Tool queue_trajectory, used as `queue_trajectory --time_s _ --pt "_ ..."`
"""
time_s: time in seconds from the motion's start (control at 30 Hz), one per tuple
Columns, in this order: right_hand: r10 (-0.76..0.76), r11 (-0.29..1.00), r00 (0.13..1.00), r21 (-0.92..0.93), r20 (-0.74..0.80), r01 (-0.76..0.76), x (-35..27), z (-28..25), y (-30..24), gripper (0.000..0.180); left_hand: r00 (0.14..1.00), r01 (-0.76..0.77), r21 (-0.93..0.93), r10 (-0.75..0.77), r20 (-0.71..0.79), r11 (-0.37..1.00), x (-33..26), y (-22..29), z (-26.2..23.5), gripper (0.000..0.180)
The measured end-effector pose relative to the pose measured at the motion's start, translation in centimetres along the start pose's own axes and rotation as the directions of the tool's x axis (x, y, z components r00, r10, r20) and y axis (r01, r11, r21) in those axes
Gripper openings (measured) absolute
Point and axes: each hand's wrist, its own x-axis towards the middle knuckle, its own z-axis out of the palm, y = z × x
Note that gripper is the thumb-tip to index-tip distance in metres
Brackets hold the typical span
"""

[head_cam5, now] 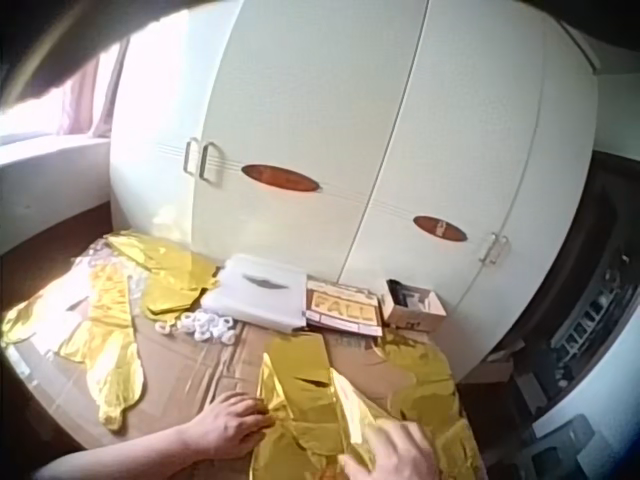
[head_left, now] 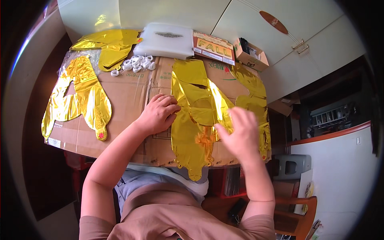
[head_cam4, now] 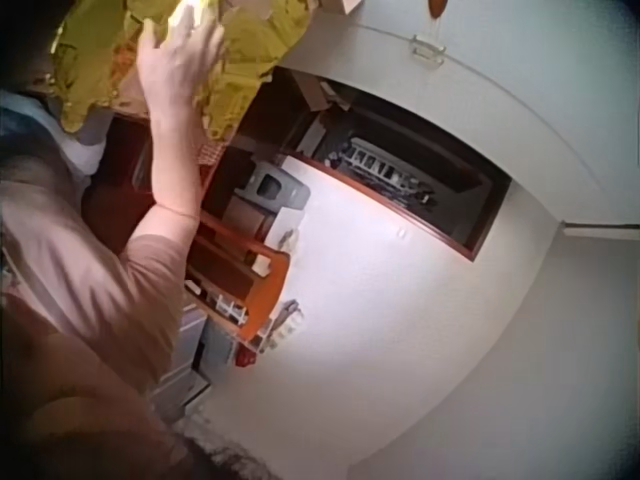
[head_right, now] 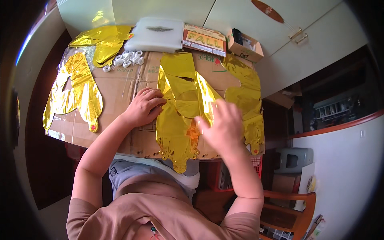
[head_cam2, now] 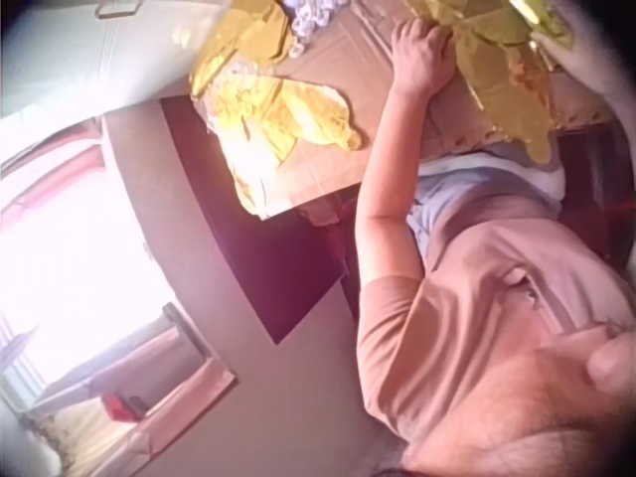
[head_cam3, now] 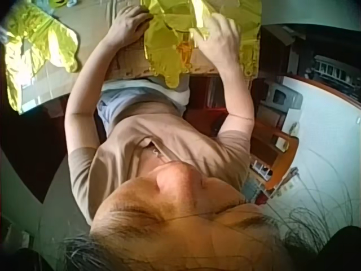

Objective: Folding and organizing gold-colored foil balloons on a cardboard-covered workbench.

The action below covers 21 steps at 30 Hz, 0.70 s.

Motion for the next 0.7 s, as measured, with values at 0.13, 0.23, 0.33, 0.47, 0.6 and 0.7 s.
queue_trajectory --time_s 0.13,0.23,0.33,0.47,0.6,0.7 --pt "-0.126 0.992 0.992 0.024 0.001 0.126 -0.5 5.1 -2.7 0.059 1.0 -0.02 0.001 0.02 -0.011 1.0 0.3 0.2 0.1 0.025" --pt "-0.047 0.998 0.991 0.047 0.129 0.041 -0.4 8.0 -2.3 0.053 1.0 -0.02 0.001 0.02 -0.016 1.0 0.4 0.2 0.1 0.025" --pt "0.039 0.999 0.989 -0.02 0.143 -0.036 -0.7 9.3 -2.2 0.046 1.0 -0.019 -0.003 0.019 -0.013 1.0 0.3 0.2 0.2 0.025" --pt "0.403 0.859 0.913 0.32 0.055 -0.399 -0.8 10.0 -0.2 0.044 0.999 -0.02 -0.007 0.02 -0.025 1.0 0.3 0.1 0.3 0.025" --pt "0.659 0.733 0.752 0.202 0.023 -0.649 -1.7 8.4 2.3 0.053 1.0 -0.024 -0.007 0.024 -0.014 1.0 0.2 0.1 0.1 0.025" --pt "0.643 0.759 0.765 0.107 0.024 -0.642 -2.4 7.7 3.4 0.056 0.999 -0.036 0.0 0.036 -0.009 0.999 0.1 0.1 0.1 0.025"
